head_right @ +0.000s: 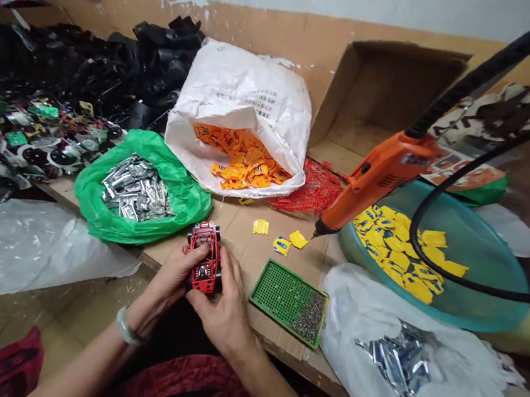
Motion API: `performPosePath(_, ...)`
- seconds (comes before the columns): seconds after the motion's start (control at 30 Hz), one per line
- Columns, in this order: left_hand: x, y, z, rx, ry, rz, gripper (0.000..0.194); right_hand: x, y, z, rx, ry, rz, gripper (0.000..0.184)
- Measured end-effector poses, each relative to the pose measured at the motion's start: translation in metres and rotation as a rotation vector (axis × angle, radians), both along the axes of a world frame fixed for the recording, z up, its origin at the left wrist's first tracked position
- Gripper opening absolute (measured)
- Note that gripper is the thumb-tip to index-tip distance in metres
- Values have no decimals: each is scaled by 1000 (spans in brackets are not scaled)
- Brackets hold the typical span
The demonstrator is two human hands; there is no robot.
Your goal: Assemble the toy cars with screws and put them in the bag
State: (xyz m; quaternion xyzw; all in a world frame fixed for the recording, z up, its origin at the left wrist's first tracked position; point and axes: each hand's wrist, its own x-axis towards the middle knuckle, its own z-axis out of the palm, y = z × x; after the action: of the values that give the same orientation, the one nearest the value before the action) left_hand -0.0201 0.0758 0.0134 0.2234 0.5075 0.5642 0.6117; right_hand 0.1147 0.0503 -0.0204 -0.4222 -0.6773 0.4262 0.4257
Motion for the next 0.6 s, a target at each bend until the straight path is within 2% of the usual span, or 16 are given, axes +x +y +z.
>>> performPosePath(0.13,-1,4,3,-18,-79,1,52,-2,2,13,69,-90,1,82)
performPosePath(0.3,1,12,0,16,-91,58,57,-4,9,15,67,-95,-8,72)
performPosePath(0.47,-1,13,-10,128,144,68,60,-6,12,12,-4,-63,-37,73)
performPosePath(0.6,-10,16,-26,154,405,79,59,10,22,23,-4,-199,66,63)
